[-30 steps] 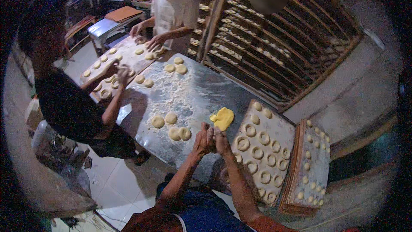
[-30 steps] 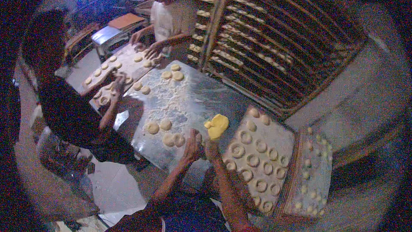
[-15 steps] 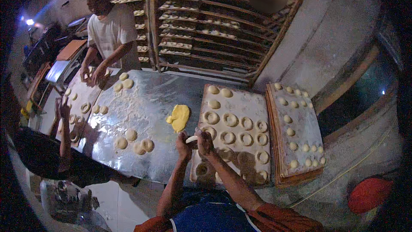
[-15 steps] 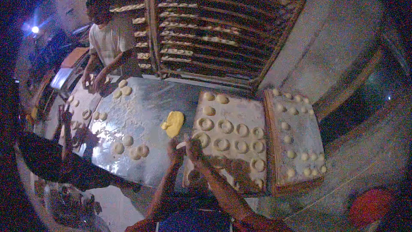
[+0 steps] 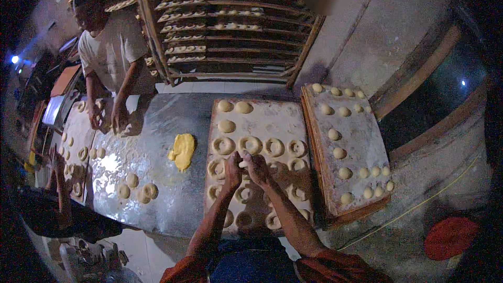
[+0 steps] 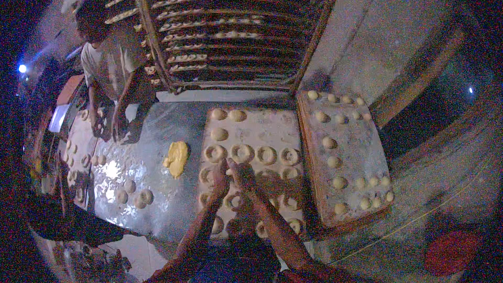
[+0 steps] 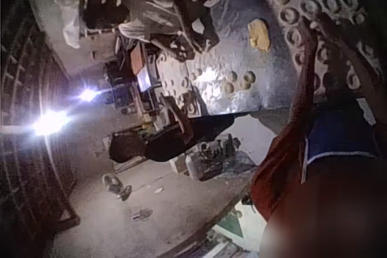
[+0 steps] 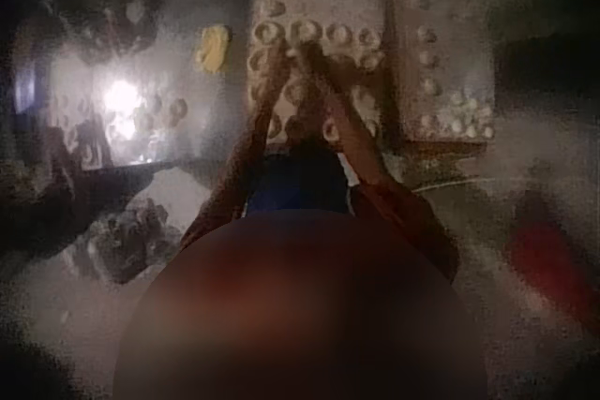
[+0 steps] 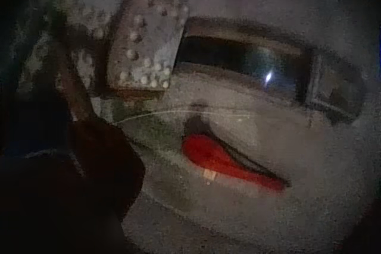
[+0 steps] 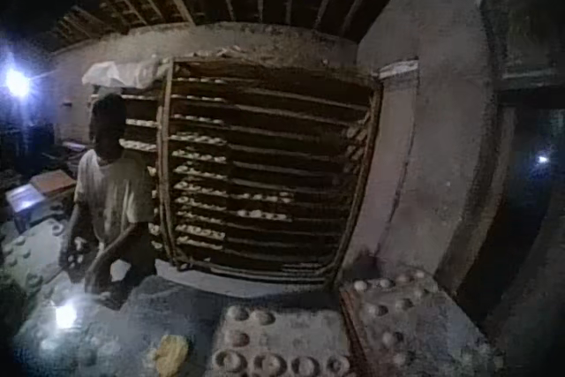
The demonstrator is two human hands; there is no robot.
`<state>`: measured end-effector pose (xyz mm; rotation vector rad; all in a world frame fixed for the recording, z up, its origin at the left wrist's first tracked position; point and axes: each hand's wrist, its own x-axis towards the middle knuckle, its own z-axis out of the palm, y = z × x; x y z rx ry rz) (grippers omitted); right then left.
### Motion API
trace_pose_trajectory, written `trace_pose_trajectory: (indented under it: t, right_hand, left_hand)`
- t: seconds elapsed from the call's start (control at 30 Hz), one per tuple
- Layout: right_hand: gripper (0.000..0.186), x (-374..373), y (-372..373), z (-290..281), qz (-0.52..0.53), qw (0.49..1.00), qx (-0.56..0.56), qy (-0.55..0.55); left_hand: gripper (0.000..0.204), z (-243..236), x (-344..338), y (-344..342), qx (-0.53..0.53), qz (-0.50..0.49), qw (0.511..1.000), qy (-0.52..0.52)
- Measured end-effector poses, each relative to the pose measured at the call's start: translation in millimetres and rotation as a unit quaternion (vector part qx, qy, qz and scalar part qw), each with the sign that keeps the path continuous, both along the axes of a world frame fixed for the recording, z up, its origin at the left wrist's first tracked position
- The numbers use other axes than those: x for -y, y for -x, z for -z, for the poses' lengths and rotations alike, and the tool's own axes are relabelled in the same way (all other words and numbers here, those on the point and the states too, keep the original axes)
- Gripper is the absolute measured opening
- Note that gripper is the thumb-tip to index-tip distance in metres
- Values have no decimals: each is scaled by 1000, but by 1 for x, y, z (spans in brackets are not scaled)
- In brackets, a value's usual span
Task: The person shapes dough balls into ring shapes by hand and places them on a wooden board. Two other people are also shaping dough at the same table. The shaped dough is arranged in rows on the board.
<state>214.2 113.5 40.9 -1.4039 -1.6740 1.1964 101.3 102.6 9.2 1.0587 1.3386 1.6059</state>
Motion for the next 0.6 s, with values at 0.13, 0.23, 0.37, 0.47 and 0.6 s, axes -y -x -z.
trace_pose_trajectory:
  t: [0.13, 0.23, 0.37, 0.47, 0.6]
  right_hand:
    - [39, -20, -42, 8, 23, 999, 28, 4]
    - [47, -41, -71, 28, -14, 987, 160, -10]
    - [49, -65, -110, 57, 156, 974, -102, 128]
    - [41, -82, -143, 73, 157, 980, 96, -77]
    - [33, -109, -181, 49, 83, 991, -106, 25]
  left_hand:
    - [26, 11, -34, -40, 151, 129, 975, 99]
    - [28, 23, -58, -68, -308, 53, 933, -177]
    - [33, 24, -89, -107, 3, 155, 987, 50]
    - [34, 20, -109, -130, -209, 175, 962, -36]
    - [26, 26, -144, -142, -203, 124, 966, -101]
